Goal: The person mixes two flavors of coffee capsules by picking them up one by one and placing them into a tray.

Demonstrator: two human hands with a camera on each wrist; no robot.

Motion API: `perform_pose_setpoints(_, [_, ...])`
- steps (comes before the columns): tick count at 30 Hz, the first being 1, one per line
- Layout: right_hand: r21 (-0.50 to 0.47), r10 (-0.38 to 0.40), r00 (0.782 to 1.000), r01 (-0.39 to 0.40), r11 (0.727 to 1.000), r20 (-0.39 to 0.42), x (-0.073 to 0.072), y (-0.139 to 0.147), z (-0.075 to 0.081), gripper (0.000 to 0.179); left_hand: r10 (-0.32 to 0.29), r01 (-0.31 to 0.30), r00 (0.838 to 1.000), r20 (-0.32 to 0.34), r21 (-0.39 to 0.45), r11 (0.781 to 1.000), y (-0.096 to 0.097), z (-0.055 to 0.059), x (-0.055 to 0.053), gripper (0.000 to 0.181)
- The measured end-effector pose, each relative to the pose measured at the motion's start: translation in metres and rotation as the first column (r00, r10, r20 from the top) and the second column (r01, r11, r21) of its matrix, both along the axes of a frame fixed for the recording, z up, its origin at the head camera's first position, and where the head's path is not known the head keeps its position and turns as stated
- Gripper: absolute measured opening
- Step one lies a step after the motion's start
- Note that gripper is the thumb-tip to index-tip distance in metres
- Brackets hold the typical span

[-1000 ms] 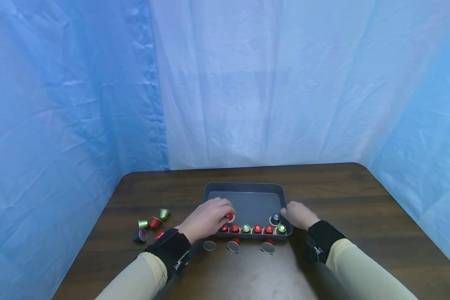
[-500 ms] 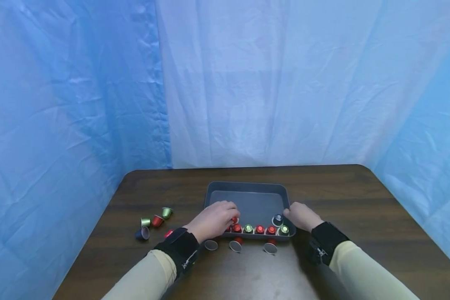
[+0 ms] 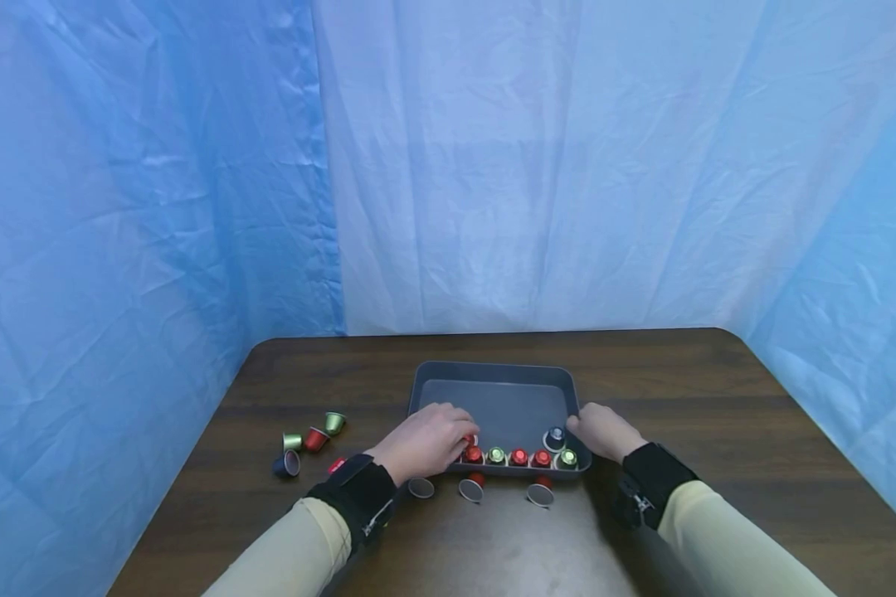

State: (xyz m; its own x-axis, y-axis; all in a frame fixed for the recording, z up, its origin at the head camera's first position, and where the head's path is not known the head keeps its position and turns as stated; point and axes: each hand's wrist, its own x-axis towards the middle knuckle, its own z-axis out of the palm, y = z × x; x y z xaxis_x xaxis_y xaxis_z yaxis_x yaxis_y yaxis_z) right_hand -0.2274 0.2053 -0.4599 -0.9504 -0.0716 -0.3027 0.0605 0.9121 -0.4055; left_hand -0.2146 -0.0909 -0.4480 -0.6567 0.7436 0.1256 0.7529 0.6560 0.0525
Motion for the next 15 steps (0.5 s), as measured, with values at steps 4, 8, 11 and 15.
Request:
perform_pose_setpoints(4, [-0.002,-0.006,1.0,0.006,1.0,0.005,-0.0007,-0.0001,-0.0011,0.028,-0.004,0.004,1.0,0.005,0.008,1.0,-0.0011,-0.0008,0.0006,0.025])
perform_pose_setpoints(8, [-0.008,-0.016,1.0,0.016,1.0,0.016,-0.0013,-0.0005,-0.0012,0.028,-0.011,0.011,1.0,0.004,0.018,1.0,-0.0027,-0.001,0.0017,0.025])
perform_pose_setpoints(11, [-0.01,-0.025,0.999,0.026,1.0,0.025,-0.0013,-0.0006,-0.0009,0.028,-0.016,0.016,1.0,-0.005,0.033,0.999,-0.0047,-0.0008,0.0025,0.024])
perform_pose_setpoints(15, [-0.006,-0.033,0.999,0.033,0.999,0.03,-0.0017,-0.0007,-0.001,0.028,-0.015,0.015,1.0,-0.007,0.043,0.999,-0.0087,-0.0001,0.004,0.024])
